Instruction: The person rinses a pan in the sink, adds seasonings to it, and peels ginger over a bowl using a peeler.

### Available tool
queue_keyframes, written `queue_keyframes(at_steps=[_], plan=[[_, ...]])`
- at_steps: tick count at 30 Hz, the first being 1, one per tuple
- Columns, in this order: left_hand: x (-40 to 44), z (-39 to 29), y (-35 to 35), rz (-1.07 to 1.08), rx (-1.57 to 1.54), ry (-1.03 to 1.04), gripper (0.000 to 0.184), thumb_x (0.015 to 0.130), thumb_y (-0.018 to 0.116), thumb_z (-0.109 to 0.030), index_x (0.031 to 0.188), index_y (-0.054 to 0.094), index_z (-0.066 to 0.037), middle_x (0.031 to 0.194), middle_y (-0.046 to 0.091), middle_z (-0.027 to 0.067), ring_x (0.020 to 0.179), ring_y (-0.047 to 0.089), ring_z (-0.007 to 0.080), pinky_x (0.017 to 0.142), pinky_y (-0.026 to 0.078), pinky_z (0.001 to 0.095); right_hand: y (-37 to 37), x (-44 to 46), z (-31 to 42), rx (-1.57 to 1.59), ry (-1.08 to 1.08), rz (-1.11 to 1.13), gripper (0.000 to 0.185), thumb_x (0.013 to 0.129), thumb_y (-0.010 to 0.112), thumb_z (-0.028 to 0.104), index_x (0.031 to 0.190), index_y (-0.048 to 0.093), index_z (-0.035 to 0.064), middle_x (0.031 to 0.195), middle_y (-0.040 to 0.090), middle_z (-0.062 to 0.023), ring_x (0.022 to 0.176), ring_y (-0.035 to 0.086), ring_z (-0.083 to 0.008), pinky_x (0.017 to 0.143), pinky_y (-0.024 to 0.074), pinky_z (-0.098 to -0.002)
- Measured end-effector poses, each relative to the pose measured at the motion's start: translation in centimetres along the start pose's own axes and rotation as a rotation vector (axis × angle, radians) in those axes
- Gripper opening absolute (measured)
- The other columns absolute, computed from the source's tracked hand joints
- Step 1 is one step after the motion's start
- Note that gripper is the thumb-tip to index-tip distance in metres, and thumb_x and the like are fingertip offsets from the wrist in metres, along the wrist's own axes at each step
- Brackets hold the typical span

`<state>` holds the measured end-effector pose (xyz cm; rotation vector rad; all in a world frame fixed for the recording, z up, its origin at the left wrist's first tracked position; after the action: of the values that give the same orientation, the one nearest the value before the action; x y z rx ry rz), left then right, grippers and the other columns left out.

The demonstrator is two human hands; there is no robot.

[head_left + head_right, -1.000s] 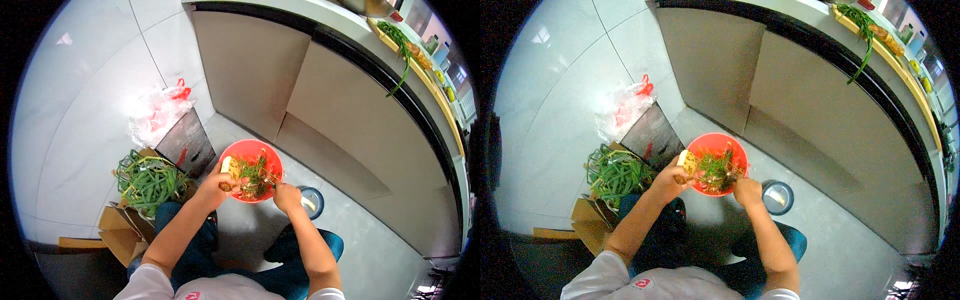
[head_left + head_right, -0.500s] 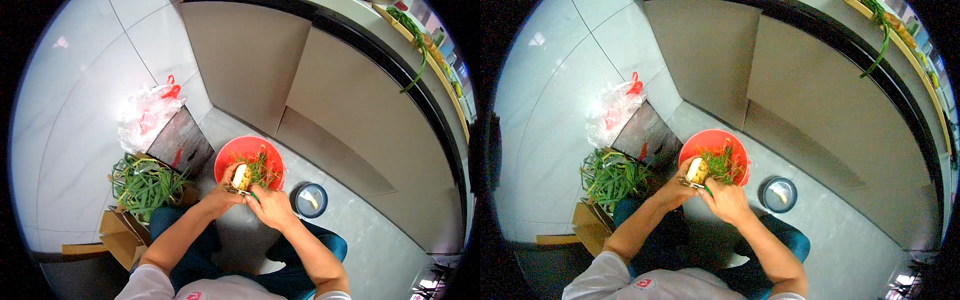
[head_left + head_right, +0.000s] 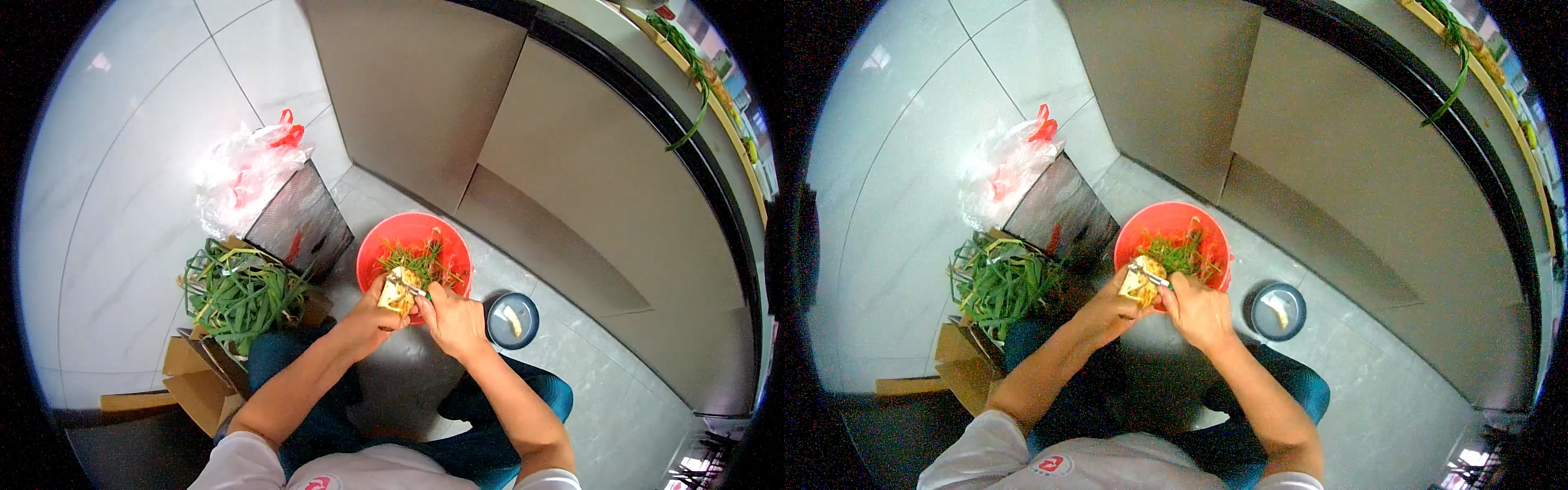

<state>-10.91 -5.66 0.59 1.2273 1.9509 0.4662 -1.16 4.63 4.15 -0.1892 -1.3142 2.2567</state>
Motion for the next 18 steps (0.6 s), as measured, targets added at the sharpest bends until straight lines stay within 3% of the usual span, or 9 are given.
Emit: queue_keyframes(at_steps=[2, 3, 4, 6, 8, 11, 14, 18], plan=[[0.1, 0.0, -0.1, 0.013, -0.026, -0.047, 0.085, 0.068, 0.052, 0.015, 0.145, 0.024, -0.009, 0.123, 0.052, 0.0103, 0.107, 0.058, 0.0206, 0.079, 0.050, 0.0286, 0.8, 0.4, -1.1, -0.032, 0.065, 0.042, 0.030, 0.097, 0.048, 0.036, 0.094, 0.054, 0.0069, 0.076, 0.065, -0.0178, 0.070, 0.064, -0.0391, 0.058, 0.0492, -0.0499], [0.0, 0.1, 0.0, 0.046, 0.015, -0.039, 0.085, 0.067, 0.052, 0.015, 0.144, 0.025, -0.009, 0.121, 0.053, 0.0111, 0.105, 0.059, 0.0215, 0.075, 0.050, 0.0274, 1.5, 0.7, -3.1, -0.082, 0.202, 0.091, 0.033, 0.098, 0.046, 0.038, 0.096, 0.055, 0.0071, 0.077, 0.066, -0.0187, 0.071, 0.064, -0.0399, 0.060, 0.0490, -0.0510], [-0.3, -0.1, 0.1, 0.054, 0.024, -0.040, 0.085, 0.067, 0.052, 0.015, 0.144, 0.025, -0.009, 0.121, 0.053, 0.0111, 0.105, 0.059, 0.0215, 0.075, 0.050, 0.0274, 1.8, 0.6, -4.7, -0.129, 0.347, 0.134, 0.036, 0.099, 0.043, 0.041, 0.098, 0.056, 0.0073, 0.079, 0.066, -0.0197, 0.072, 0.065, -0.0407, 0.062, 0.0488, -0.0521], [-0.3, -0.2, 0.1, -0.003, -0.016, -0.080, 0.084, 0.067, 0.050, 0.016, 0.143, 0.026, -0.010, 0.124, 0.052, 0.0119, 0.108, 0.059, 0.0236, 0.076, 0.050, 0.0279, 1.5, 0.5, -5.5, -0.088, 0.371, 0.092, 0.042, 0.100, 0.038, 0.044, 0.101, 0.058, 0.0065, 0.082, 0.067, -0.0210, 0.075, 0.064, -0.0423, 0.065, 0.0487, -0.0528], [-0.2, -0.1, -0.1, -0.046, -0.064, -0.082, 0.083, 0.067, 0.049, 0.017, 0.143, 0.027, -0.011, 0.125, 0.051, 0.0123, 0.109, 0.058, 0.0246, 0.077, 0.050, 0.0282, 1.5, 0.3, -6.3, 0.063, 0.436, -0.015, 0.035, 0.098, 0.046, 0.038, 0.098, 0.060, 0.0067, 0.079, 0.066, -0.0227, 0.074, 0.065, -0.0434, 0.065, 0.0507, -0.0517], [-0.1, -0.6, 0.1, -0.022, -0.121, -0.132, 0.086, 0.067, 0.046, 0.016, 0.144, 0.022, -0.013, 0.131, 0.047, 0.0130, 0.114, 0.056, 0.0277, 0.087, 0.048, 0.0322, 2.0, 0.0, -5.3, 0.340, 0.346, -0.021, 0.035, 0.097, 0.046, 0.039, 0.102, 0.061, 0.0073, 0.082, 0.066, -0.0232, 0.074, 0.065, -0.0429, 0.065, 0.0502, -0.0512], [0.9, -0.4, -0.5, -0.059, -0.225, -0.050, 0.085, 0.065, 0.045, 0.014, 0.145, 0.032, -0.014, 0.138, 0.047, 0.0118, 0.125, 0.050, 0.0286, 0.099, 0.044, 0.0385, 1.4, -0.8, -1.7, 0.288, 0.199, 0.069, 0.034, 0.097, 0.049, 0.038, 0.102, 0.060, 0.0064, 0.083, 0.066, -0.0229, 0.074, 0.065, -0.0418, 0.064, 0.0499, -0.0505], [1.5, -0.9, -0.3, -0.010, -0.183, 0.039, 0.085, 0.065, 0.044, 0.014, 0.145, 0.031, -0.013, 0.139, 0.045, 0.0135, 0.128, 0.046, 0.0294, 0.100, 0.043, 0.0410, 0.2, -1.1, 1.3, 0.125, -0.046, 0.018, 0.027, 0.096, 0.051, 0.034, 0.098, 0.055, 0.0068, 0.075, 0.064, -0.0185, 0.071, 0.064, -0.0398, 0.057, 0.0490, -0.0482]])
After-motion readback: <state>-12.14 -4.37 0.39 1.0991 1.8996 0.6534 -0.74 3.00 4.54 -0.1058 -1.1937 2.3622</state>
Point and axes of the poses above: each hand's wrist, its own x-axis towards the middle knuckle, its own y-axis out of the palm, z = x × y, the point moved 6 cm from there along x, towards the middle knuckle
